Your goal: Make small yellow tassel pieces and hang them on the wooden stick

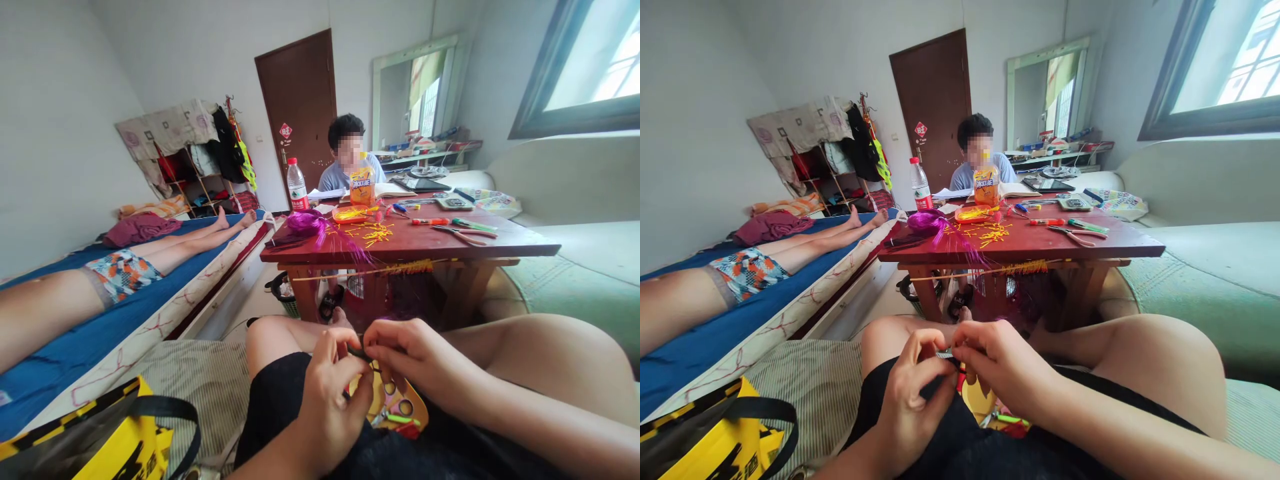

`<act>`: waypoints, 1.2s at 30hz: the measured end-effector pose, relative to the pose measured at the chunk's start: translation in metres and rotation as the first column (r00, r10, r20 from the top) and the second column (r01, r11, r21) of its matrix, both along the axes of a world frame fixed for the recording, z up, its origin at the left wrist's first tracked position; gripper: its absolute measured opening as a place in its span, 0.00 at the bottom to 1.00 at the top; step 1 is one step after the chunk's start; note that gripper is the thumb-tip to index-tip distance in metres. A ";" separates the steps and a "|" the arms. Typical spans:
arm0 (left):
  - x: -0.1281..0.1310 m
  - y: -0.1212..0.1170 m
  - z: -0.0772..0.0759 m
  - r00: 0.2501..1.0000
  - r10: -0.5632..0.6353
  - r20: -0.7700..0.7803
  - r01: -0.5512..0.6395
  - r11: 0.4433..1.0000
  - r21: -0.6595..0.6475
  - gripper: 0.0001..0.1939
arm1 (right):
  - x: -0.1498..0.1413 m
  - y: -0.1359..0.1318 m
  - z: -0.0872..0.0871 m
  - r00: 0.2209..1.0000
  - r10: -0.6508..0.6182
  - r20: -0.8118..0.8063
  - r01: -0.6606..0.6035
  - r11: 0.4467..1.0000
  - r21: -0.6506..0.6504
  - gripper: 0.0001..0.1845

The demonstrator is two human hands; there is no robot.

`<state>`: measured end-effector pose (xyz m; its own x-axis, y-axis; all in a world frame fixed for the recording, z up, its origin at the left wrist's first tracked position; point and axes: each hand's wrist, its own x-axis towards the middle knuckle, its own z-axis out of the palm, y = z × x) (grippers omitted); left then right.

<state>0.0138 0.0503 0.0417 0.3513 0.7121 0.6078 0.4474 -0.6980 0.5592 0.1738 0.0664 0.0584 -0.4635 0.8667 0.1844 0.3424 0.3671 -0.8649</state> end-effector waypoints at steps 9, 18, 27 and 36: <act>-0.007 0.003 0.007 0.985 -0.088 -0.151 0.108 0.986 0.127 0.07 | -0.001 0.006 0.000 0.991 0.015 -0.131 -0.050 0.961 -0.272 0.13; 0.004 0.013 0.007 0.769 0.300 0.564 0.500 0.267 -0.824 0.07 | 0.018 -0.007 -0.002 0.869 -0.116 0.482 -0.434 0.292 0.852 0.15; -0.001 -0.003 -0.001 1.000 -0.001 -0.013 0.001 0.999 0.035 0.07 | 0.000 -0.002 -0.002 0.996 0.014 -0.084 -0.025 0.991 -0.135 0.11; -0.014 0.007 0.003 0.903 -0.102 -0.416 0.288 0.865 0.411 0.06 | 0.001 0.007 -0.008 0.934 0.007 -0.357 -0.204 0.830 -0.519 0.16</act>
